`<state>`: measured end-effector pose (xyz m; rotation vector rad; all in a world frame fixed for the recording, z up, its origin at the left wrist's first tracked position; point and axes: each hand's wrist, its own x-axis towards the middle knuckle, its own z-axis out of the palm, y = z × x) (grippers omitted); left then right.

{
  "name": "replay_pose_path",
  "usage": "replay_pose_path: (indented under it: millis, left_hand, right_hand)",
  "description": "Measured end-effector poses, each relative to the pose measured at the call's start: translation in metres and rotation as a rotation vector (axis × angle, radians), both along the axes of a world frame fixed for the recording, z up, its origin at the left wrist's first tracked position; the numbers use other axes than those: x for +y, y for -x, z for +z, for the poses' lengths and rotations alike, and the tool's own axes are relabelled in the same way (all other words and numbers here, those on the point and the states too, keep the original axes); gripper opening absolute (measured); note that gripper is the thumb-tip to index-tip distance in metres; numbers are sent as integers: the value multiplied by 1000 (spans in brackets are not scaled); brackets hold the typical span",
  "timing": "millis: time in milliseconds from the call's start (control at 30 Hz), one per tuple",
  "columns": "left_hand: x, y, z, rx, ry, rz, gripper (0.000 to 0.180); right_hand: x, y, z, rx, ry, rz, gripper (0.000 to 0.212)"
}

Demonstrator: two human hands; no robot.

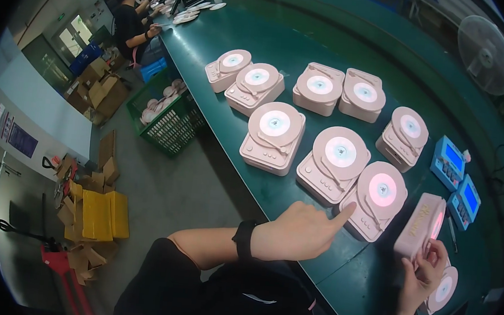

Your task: The person gathers pink record player speakers on the table, turns them over, and presses their buttons. They then pick up and set aside the speakers one by one.

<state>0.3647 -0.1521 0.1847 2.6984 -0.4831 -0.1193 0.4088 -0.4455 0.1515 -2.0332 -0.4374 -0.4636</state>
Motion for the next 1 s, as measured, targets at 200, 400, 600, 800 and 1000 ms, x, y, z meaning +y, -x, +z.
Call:
replay_pose_path:
  millis: [200, 400, 600, 800, 1000]
  left_hand:
    - [-2, -4, -1, -25, -38, -12, 62]
    - [-2, -5, -6, -119, -44, -15, 58]
    - [-1, -4, -7, -121, -52, -13, 58]
    - [-2, -3, -3, -117, -57, -12, 58]
    - [-5, -5, 2, -91, -90, -11, 61]
  right_hand:
    - [-10, 0, -5, 67, -218, 56, 19]
    - [-4, 2, -3, 106, -221, 153, 29]
    - [-1, 3, -3, 171, -290, 95, 55]
    - [-1, 3, -3, 140, -285, 5, 69]
    - [-1, 3, 1, 241, -152, -3, 67]
